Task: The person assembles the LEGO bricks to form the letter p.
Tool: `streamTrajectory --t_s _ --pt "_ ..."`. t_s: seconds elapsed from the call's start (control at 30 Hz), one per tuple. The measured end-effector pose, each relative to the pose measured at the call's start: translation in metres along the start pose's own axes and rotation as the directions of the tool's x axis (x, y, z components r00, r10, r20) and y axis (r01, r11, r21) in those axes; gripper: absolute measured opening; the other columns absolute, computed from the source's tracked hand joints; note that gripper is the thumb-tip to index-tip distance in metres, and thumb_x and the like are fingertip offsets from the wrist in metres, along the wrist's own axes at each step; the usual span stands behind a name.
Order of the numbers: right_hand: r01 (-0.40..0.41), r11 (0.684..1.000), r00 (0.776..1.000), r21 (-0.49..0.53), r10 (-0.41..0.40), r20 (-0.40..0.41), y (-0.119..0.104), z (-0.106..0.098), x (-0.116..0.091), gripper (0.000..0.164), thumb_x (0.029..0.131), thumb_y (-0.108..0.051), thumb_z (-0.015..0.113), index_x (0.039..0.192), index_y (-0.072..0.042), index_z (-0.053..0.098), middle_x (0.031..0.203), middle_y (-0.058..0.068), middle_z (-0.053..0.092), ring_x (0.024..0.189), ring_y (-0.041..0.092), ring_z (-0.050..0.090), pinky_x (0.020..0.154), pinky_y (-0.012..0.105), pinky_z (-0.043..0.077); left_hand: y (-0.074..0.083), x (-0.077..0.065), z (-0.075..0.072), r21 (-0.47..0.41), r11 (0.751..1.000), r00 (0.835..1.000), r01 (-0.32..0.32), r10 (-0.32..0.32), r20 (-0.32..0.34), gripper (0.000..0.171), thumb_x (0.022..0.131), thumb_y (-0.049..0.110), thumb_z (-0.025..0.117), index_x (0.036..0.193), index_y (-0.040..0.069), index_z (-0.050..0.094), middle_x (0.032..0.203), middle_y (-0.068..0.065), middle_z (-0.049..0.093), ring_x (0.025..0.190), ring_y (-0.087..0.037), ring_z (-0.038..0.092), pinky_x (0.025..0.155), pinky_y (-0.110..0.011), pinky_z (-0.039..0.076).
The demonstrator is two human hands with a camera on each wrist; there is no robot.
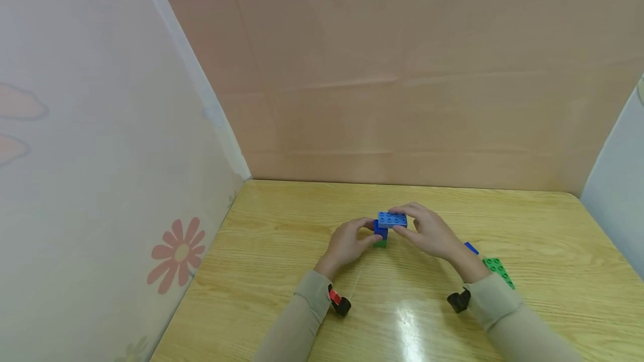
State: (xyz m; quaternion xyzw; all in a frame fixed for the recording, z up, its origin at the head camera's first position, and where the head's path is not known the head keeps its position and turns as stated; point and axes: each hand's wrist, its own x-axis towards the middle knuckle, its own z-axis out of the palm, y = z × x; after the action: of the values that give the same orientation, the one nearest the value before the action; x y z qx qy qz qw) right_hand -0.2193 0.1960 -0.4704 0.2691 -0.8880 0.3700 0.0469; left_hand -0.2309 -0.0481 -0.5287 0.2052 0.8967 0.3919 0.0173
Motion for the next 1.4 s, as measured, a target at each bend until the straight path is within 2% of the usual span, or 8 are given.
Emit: streamTrajectory --t_s 0.33,0.5,0.63,0.8,1.03,1.4 --pt "0.002 1.000 1.000 -0.007 -0.001 0.010 0.0035 0.0075 0.0010 0.037 0.101 -0.024 0.072 0.136 -0.014 0.067 0.131 0.005 0.065 0.110 0.024 0.062 0.076 0.039 0.050 0.0020 -0.0001 0.0015 0.002 1.000 1.000 -0.007 0.007 -0.008 0.045 0.098 0.051 0.067 0.135 0.026 0.068 0.121 0.018 0.069 0.126 -0.010 0.060 0.109 -0.049 0.045" --pt "0.013 1.000 1.000 -0.028 -0.012 0.022 0.0028 0.0081 0.0021 0.038 0.099 -0.020 0.074 0.136 -0.015 0.067 0.128 0.006 0.065 0.095 0.023 0.060 0.070 0.034 0.048 0.0035 -0.0013 0.0014 0.012 1.000 1.000 -0.009 0.009 -0.003 0.043 0.099 0.051 0.067 0.134 0.026 0.068 0.121 0.017 0.069 0.125 -0.010 0.060 0.108 -0.048 0.046" --pt "0.018 0.998 0.999 -0.054 -0.016 0.039 0.0019 0.0072 0.0031 0.038 0.099 -0.020 0.074 0.136 -0.014 0.068 0.126 0.007 0.066 0.080 0.018 0.054 0.064 0.031 0.046 0.0034 -0.0011 0.0018 0.021 1.000 1.000 -0.016 0.016 -0.008 0.043 0.098 0.051 0.067 0.134 0.025 0.068 0.121 0.016 0.069 0.123 -0.010 0.061 0.106 -0.047 0.047" --pt "0.025 0.997 0.998 -0.077 -0.021 0.051 0.0008 0.0049 0.0046 0.038 0.099 -0.021 0.074 0.136 -0.014 0.068 0.120 0.006 0.065 0.069 0.012 0.046 0.059 0.029 0.043 0.0026 -0.0004 0.0018 0.024 1.000 1.000 -0.013 0.014 -0.011 0.043 0.098 0.050 0.068 0.134 0.026 0.068 0.120 0.017 0.069 0.123 -0.010 0.061 0.106 -0.048 0.047" --pt "0.045 0.995 0.998 -0.088 -0.041 0.049 -0.0004 0.0029 0.0047 0.036 0.099 -0.019 0.074 0.134 -0.013 0.069 0.116 0.006 0.065 0.070 0.011 0.046 0.059 0.030 0.041 0.0021 -0.0003 0.0012 0.028 1.000 1.000 -0.012 0.012 -0.001 0.044 0.099 0.052 0.066 0.134 0.026 0.068 0.121 0.017 0.069 0.123 -0.009 0.061 0.106 -0.047 0.047" --pt "0.037 0.992 0.998 -0.117 -0.032 0.051 -0.0007 0.0039 0.0050 0.037 0.096 -0.016 0.077 0.132 -0.014 0.071 0.114 0.005 0.065 0.083 0.013 0.058 0.069 0.035 0.048 0.0034 -0.0016 -0.0007 0.028 1.000 1.000 -0.011 0.011 0.003 0.044 0.099 0.053 0.066 0.134 0.025 0.069 0.120 0.016 0.070 0.122 -0.010 0.062 0.106 -0.047 0.048"
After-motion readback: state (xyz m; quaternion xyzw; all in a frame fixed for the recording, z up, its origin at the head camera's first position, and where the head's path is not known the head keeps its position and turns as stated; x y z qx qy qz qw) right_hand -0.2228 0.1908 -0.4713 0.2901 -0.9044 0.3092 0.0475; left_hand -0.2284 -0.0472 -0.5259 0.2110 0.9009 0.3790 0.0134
